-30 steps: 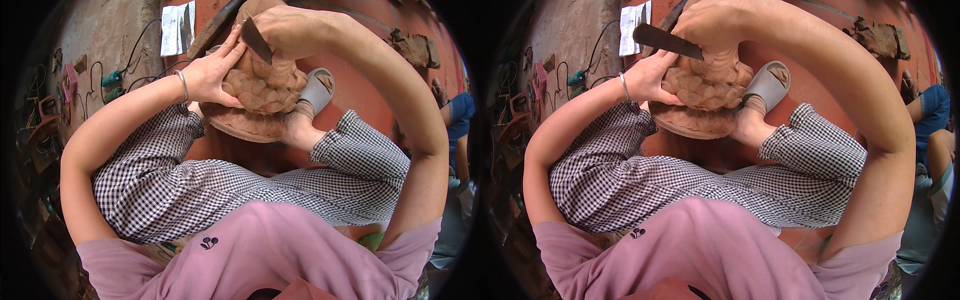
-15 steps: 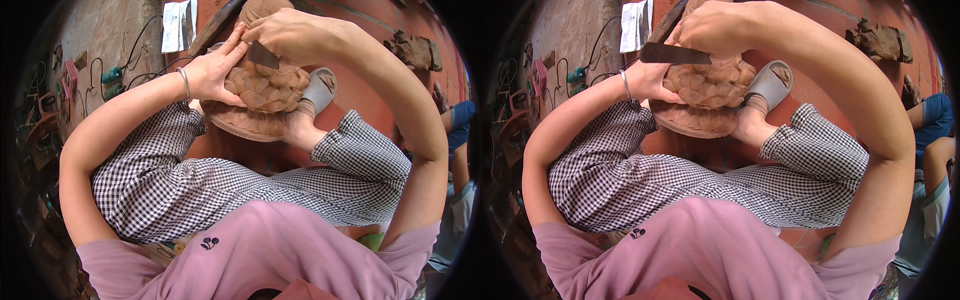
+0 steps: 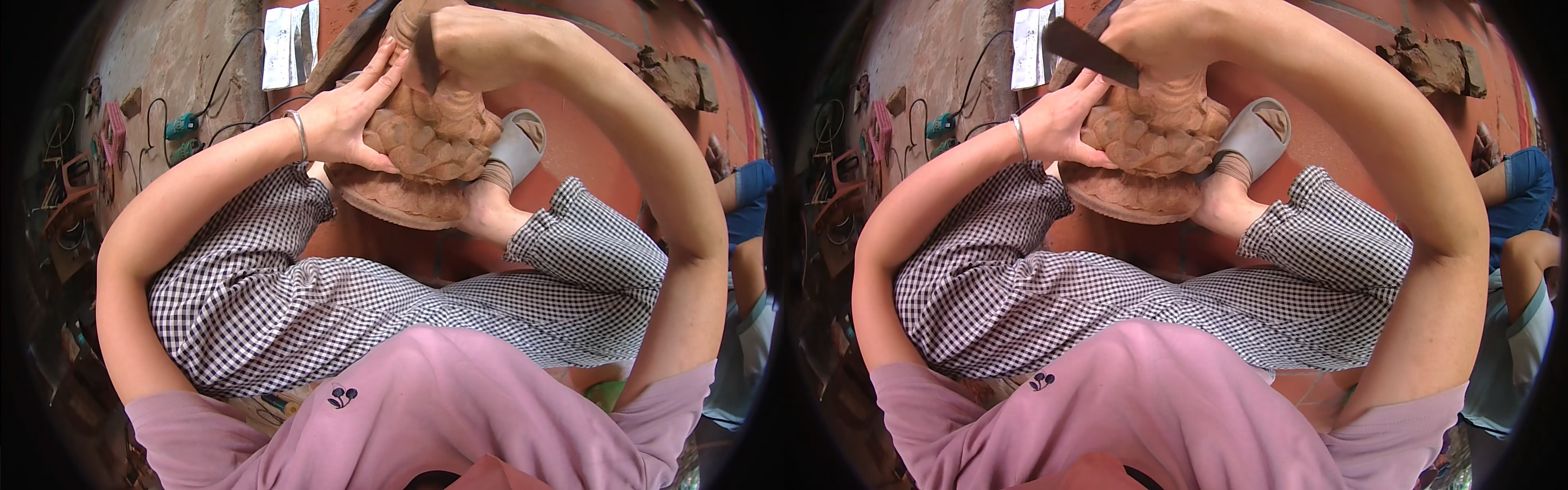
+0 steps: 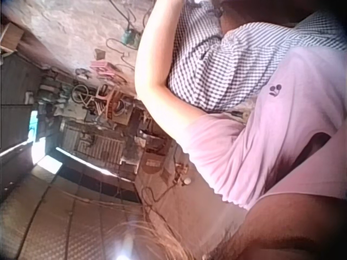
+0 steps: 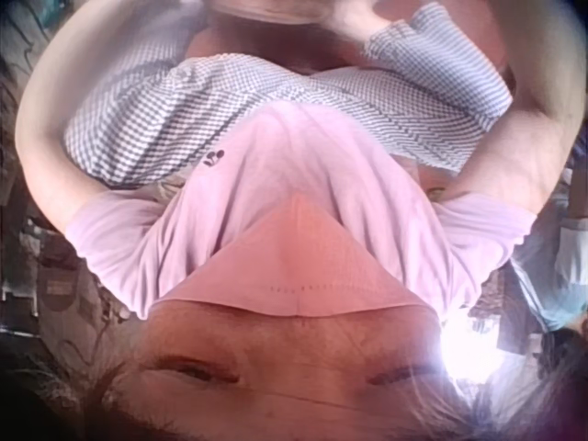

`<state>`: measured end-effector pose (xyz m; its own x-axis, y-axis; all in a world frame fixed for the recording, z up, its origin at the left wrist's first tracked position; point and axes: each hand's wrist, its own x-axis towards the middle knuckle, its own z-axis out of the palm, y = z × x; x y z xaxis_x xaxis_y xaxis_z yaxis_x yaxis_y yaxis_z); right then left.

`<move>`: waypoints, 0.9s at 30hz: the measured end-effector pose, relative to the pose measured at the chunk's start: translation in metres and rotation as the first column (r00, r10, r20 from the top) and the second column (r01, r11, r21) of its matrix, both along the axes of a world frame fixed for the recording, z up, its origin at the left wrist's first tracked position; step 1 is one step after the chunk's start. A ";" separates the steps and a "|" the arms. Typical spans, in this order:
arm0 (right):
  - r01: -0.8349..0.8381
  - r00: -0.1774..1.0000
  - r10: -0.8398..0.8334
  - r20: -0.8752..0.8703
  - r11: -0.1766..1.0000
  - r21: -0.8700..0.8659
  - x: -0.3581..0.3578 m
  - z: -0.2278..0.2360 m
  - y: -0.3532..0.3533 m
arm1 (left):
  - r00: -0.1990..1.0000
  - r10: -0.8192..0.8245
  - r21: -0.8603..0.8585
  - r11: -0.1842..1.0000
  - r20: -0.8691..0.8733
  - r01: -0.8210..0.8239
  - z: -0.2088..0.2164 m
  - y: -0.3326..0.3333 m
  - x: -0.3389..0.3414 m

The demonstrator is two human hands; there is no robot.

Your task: The person carves a clay figure of a seated figure using a metal sculpting tool. They hold the figure with their left hand and use the tool with their right hand to refine details on the back and sides of the figure.

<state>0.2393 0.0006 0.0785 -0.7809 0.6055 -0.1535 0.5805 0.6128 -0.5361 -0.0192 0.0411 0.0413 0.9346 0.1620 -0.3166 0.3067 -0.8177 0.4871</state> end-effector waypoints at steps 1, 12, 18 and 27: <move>-0.029 0.994 0.040 -0.102 0.994 0.105 0.000 -0.007 -0.001 | 0.999 -0.006 0.012 1.000 0.039 0.006 -0.003 0.000 -0.002; 0.002 0.969 0.017 -0.247 0.997 0.077 -0.001 -0.005 -0.005 | 1.000 -0.002 -0.001 1.000 -0.016 0.002 -0.003 0.003 -0.004; -0.017 0.990 0.033 -0.134 0.993 0.119 -0.005 0.024 -0.005 | 1.000 -0.029 0.018 0.999 -0.004 0.029 -0.006 0.003 -0.002; -0.044 0.997 0.046 -0.067 0.998 0.038 -0.015 0.003 0.003 | 0.999 -0.031 0.001 1.000 -0.026 0.031 -0.006 0.003 -0.002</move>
<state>0.2247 0.0038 0.0814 -0.8155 0.5736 -0.0774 0.5147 0.6576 -0.5501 -0.0211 0.0444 0.0349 0.9308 0.1332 -0.3403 0.2932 -0.8279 0.4781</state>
